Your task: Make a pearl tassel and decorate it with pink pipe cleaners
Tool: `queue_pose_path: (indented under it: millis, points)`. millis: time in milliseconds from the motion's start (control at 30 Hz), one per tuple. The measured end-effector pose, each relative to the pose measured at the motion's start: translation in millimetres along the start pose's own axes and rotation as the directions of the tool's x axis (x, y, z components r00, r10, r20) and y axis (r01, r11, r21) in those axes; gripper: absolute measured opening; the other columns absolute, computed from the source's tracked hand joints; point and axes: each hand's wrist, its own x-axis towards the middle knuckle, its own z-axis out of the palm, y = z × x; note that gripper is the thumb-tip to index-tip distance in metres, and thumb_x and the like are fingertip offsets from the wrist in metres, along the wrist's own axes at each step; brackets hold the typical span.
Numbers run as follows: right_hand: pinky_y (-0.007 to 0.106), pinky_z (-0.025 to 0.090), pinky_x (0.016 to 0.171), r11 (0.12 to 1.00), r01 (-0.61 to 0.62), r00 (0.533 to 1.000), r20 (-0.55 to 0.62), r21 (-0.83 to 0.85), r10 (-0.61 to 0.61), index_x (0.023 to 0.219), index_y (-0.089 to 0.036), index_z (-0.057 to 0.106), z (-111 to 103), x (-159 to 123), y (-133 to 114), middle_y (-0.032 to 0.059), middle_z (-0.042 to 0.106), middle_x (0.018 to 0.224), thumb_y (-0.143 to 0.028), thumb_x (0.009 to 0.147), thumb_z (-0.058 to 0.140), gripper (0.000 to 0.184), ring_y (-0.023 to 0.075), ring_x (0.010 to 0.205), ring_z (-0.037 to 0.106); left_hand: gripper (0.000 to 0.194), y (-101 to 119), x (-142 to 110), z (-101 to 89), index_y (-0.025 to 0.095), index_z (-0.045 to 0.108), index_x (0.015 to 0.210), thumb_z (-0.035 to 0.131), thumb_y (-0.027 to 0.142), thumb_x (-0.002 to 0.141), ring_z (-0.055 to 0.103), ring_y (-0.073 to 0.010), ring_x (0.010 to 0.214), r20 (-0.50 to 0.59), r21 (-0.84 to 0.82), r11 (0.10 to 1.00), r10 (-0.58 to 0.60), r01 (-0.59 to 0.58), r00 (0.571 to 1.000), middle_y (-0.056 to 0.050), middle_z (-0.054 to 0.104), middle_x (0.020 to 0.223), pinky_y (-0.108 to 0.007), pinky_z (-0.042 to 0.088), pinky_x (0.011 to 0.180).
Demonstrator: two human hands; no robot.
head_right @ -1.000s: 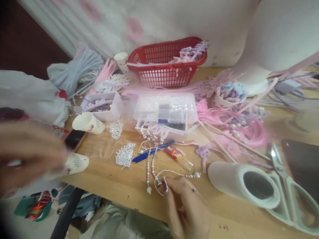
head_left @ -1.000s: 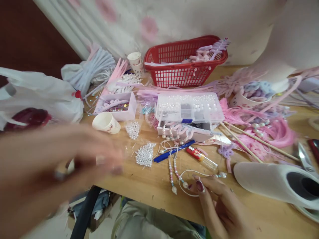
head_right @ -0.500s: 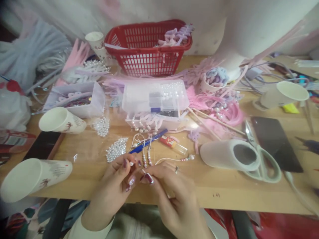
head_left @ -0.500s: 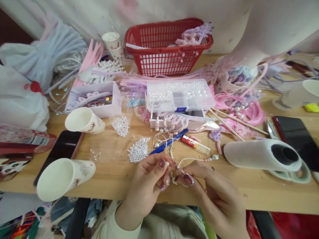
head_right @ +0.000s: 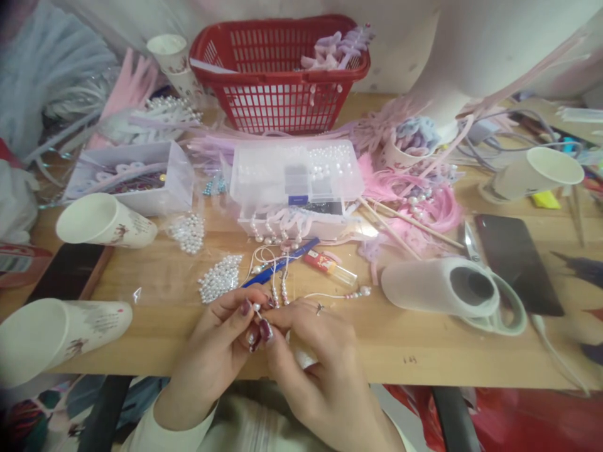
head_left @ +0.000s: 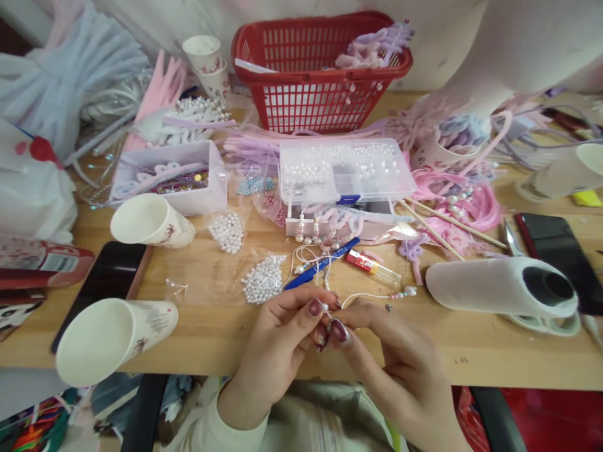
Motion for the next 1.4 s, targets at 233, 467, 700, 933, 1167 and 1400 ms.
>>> queue_pose_path:
  millis: [233, 467, 700, 933, 1167, 1400]
  points:
    - [0.025, 0.054, 0.064, 1.0, -0.022, 1.0, 0.006, -0.004, 0.022, 0.096, -0.023, 0.072, 0.6, -1.0, 1.7, -0.0004, 0.075, 0.079, -0.013, 0.097, 0.061, 0.015, 0.0136, 0.067, 0.069, 0.018, -1.6, 0.4, -1.3, 0.026, 0.085, 0.072, 0.096, 0.039, 0.066, 0.057, -0.0054, 0.055, 0.023, 0.014, 0.996, 0.09, -0.09, 0.996, -0.001, 0.069, 0.082, -0.019, 0.05, 0.054]
    - [0.024, 0.052, 0.062, 0.999, -0.026, 1.0, 0.017, -0.038, 0.026, 0.091, -0.021, 0.07, -1.3, 2.4, 0.0, -0.0008, 0.073, 0.076, -0.013, 0.095, 0.06, 0.014, 0.0138, 0.066, 0.068, 0.018, -3.5, 0.4, -1.3, 0.026, 0.084, 0.074, 0.095, 0.04, 0.069, 0.055, -0.0068, 0.053, 0.03, -0.028, 0.999, 0.023, -0.022, 0.999, 0.001, 0.063, 0.06, -0.017, 0.05, 0.055]
    - [0.022, 0.05, 0.062, 0.998, -0.033, 0.999, 0.028, -0.048, 0.034, 0.09, -0.021, 0.069, -1.7, 1.1, 0.1, -0.0034, 0.07, 0.073, -0.013, 0.096, 0.06, 0.014, 0.0113, 0.065, 0.067, 0.012, -3.7, 0.1, -6.3, 0.027, 0.085, 0.076, 0.092, 0.036, 0.074, 0.06, -0.0055, 0.062, 0.056, 0.063, 0.989, 0.129, -0.133, 0.99, 0.0, 0.068, 0.082, -0.015, 0.051, 0.057]
    - [0.024, 0.048, 0.065, 0.997, 0.038, 0.994, 0.109, -0.065, -0.031, 0.103, -0.022, 0.068, 0.4, -5.5, 4.7, -0.0018, 0.07, 0.08, -0.011, 0.099, 0.058, 0.016, 0.0127, 0.071, 0.064, 0.009, -10.1, -8.8, -33.6, 0.03, 0.085, 0.092, 0.08, 0.023, 0.089, 0.069, -0.0105, 0.087, 0.163, 0.288, 0.872, 0.362, -0.395, 0.918, -0.002, 0.072, 0.096, -0.014, 0.057, 0.072]
    - [0.026, 0.048, 0.07, 0.995, 0.069, 0.99, 0.128, -0.078, -0.058, 0.111, -0.023, 0.065, 2.5, -9.6, 6.8, 0.0002, 0.072, 0.09, -0.007, 0.099, 0.054, 0.023, 0.0148, 0.079, 0.065, 0.004, -12.7, -8.4, -36.6, 0.027, 0.082, 0.089, 0.081, 0.023, 0.088, 0.07, -0.0099, 0.084, 0.186, 0.356, 0.8, 0.447, -0.484, 0.875, -0.001, 0.071, 0.09, -0.013, 0.058, 0.073]
    - [0.026, 0.047, 0.068, 0.996, 0.052, 0.994, 0.097, -0.075, -0.045, 0.113, -0.024, 0.067, -0.1, -12.8, 7.0, -0.0012, 0.068, 0.084, -0.008, 0.099, 0.054, 0.025, 0.0148, 0.076, 0.063, 0.014, -10.3, -15.0, -27.7, 0.023, 0.078, 0.094, 0.074, 0.011, 0.09, 0.07, -0.0125, 0.085, 0.35, 0.676, 0.293, 0.68, -0.676, 0.645, -0.001, 0.071, 0.093, -0.018, 0.059, 0.071]
